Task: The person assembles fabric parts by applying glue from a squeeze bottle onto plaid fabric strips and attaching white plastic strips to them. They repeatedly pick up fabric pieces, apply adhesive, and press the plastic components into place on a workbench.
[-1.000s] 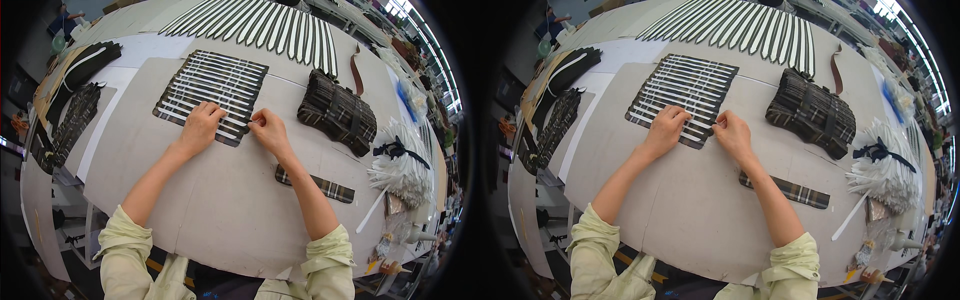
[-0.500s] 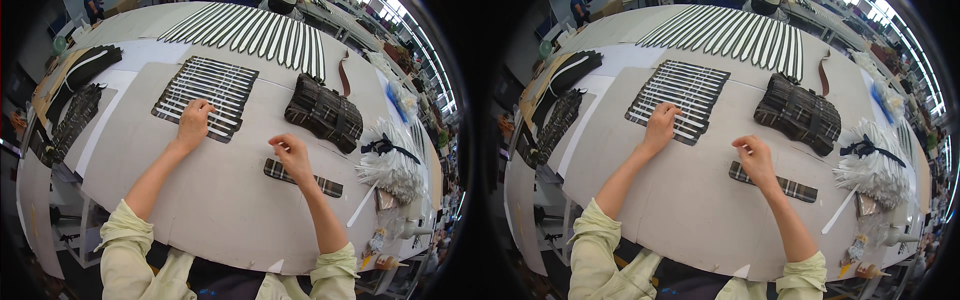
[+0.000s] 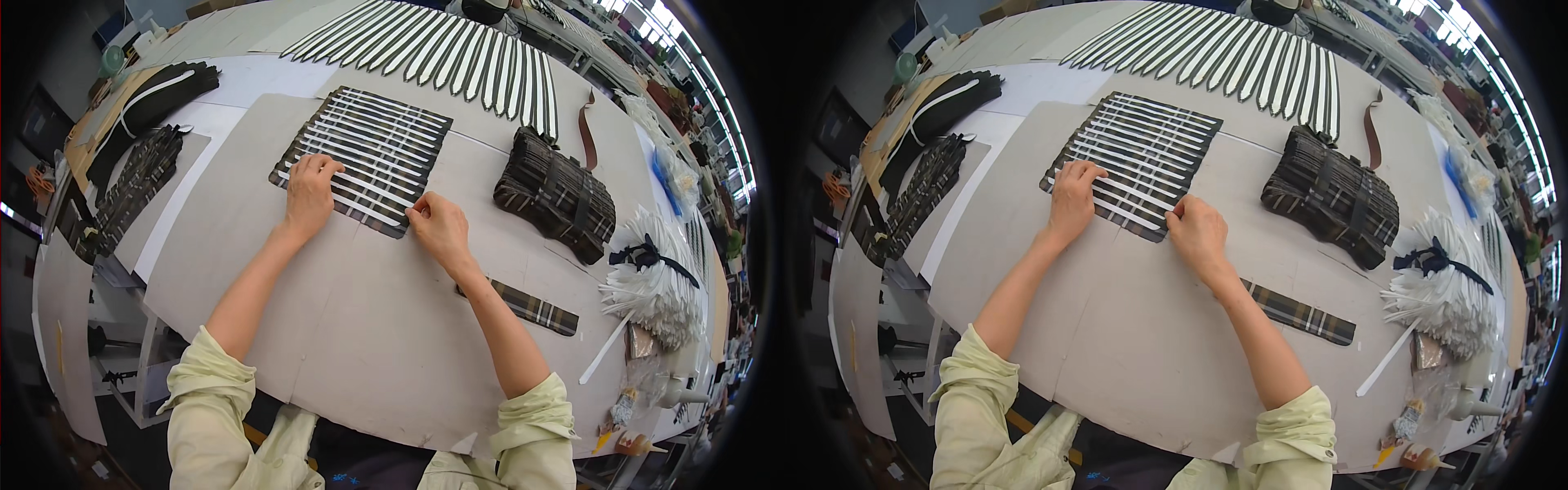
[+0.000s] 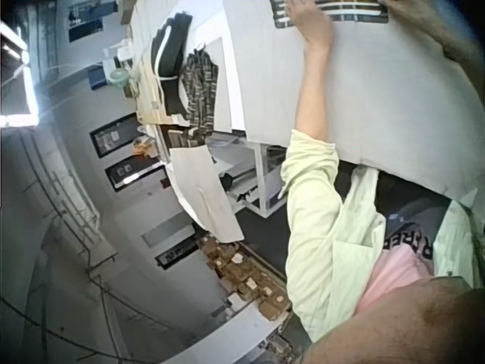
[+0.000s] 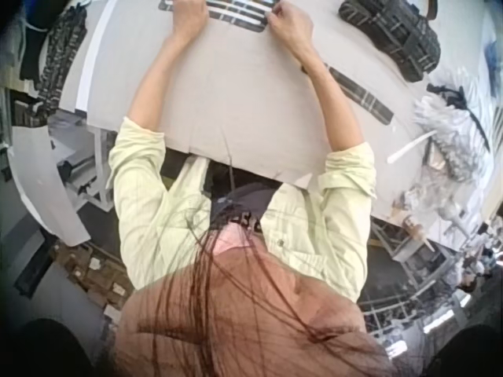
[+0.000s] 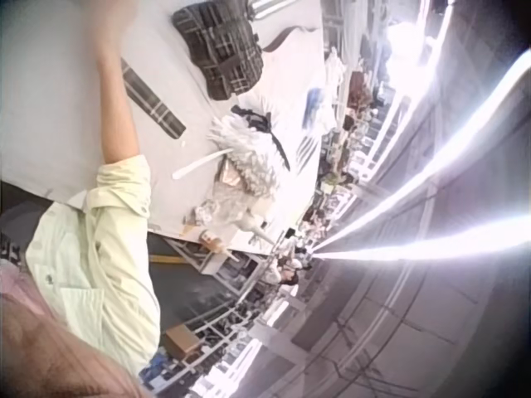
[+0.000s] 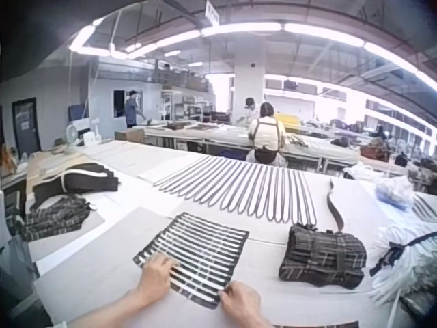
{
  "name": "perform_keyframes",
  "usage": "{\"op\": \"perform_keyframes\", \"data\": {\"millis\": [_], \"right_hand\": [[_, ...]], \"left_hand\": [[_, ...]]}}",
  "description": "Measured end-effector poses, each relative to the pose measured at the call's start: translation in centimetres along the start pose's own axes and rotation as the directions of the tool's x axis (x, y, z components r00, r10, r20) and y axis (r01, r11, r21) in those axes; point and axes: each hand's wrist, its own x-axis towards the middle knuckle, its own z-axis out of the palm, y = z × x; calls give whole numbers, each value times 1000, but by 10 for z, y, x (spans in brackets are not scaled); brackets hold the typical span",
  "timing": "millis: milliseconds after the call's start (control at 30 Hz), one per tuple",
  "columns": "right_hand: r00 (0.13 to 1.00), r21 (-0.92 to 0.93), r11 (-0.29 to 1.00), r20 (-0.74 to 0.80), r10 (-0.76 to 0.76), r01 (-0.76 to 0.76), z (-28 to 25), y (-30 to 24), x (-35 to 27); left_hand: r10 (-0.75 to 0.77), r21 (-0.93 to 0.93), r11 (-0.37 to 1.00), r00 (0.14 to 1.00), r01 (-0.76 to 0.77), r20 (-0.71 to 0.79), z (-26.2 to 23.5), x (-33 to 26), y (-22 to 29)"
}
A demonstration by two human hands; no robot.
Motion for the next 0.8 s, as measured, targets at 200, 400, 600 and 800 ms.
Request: {"op": "perform_keyframes", "data": {"millis": [200, 400, 600, 800], "right_hand": [[999, 79, 997, -34, -24, 26, 8, 5, 4], [998, 187, 982, -65, -14, 26, 4, -3, 2], [999, 137, 991, -50, 14, -7, 6, 4, 4], [997, 137, 990, -64, 45, -36, 7, 7, 6]], "left_hand": [[38, -25, 999, 999, -38, 17, 4, 0, -8], [38, -17, 999, 999, -38, 22, 4, -1, -11], [-28, -22, 999, 993, 25, -113, 6, 1, -5], [-293, 23, 952, 934, 304, -204, -12, 3, -36]]}}
